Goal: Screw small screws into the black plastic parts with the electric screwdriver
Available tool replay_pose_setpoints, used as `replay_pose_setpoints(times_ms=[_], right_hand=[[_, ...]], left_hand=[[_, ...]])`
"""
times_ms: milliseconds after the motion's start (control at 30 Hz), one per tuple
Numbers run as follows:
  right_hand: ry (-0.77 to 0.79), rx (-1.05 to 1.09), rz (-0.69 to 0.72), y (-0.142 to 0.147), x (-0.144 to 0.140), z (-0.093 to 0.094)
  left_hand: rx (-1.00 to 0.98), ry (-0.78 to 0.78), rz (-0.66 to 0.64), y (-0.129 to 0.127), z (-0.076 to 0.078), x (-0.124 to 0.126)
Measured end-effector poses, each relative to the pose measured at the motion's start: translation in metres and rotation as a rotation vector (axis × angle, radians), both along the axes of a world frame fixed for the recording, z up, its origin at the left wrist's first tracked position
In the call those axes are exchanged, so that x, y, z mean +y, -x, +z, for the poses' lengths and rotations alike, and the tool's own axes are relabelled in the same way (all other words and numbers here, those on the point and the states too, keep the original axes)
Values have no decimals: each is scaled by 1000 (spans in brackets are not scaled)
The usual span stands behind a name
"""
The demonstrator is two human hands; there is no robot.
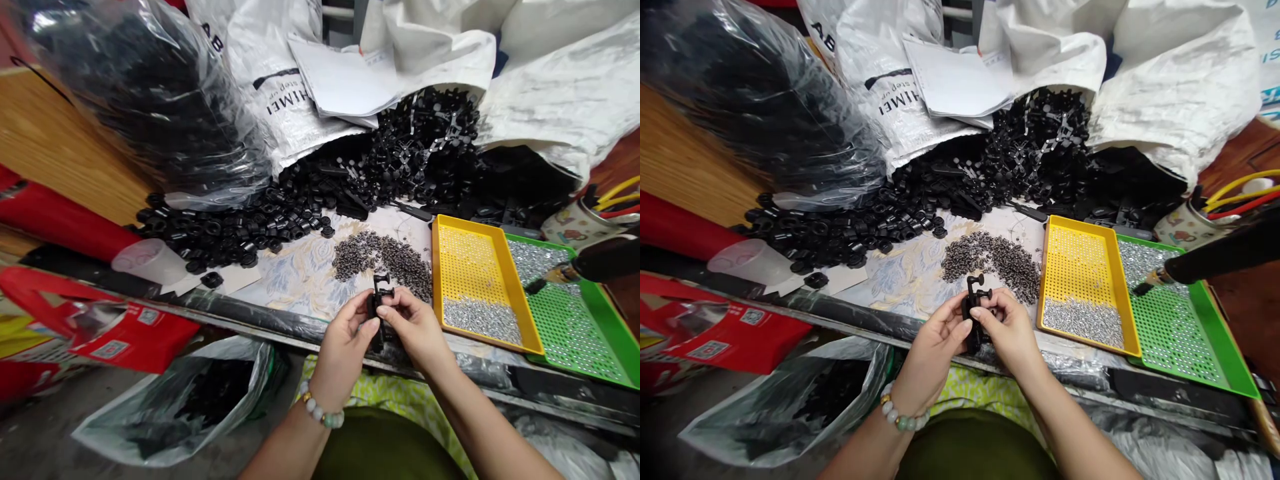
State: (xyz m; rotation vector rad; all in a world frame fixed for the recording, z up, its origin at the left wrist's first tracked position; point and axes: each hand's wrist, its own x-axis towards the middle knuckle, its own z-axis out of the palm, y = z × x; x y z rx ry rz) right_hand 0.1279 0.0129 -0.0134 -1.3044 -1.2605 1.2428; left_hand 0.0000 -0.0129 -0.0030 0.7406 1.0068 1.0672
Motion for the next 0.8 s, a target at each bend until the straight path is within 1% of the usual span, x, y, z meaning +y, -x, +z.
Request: replay_pose_setpoints(times_ms=[100, 167, 267, 433, 567, 700, 800], right_hand=[[109, 93, 47, -1, 5, 5], [131, 116, 68, -2, 8, 8], [128, 107, 116, -3, 12, 10], [254, 91, 225, -7, 19, 19], [294, 18, 243, -7, 22, 24], [298, -27, 243, -5, 22, 21], [330, -23, 291, -5, 23, 22]], left_hand=[[-23, 4, 0, 0, 0, 1], [-16, -9, 4, 0, 0, 2], [-2, -32, -8, 2, 0, 4], [6, -54, -65, 4, 0, 7], [12, -54, -49, 4, -1, 8], [-16, -13, -5, 2, -2, 9], [-62, 23, -27, 3, -3, 10]])
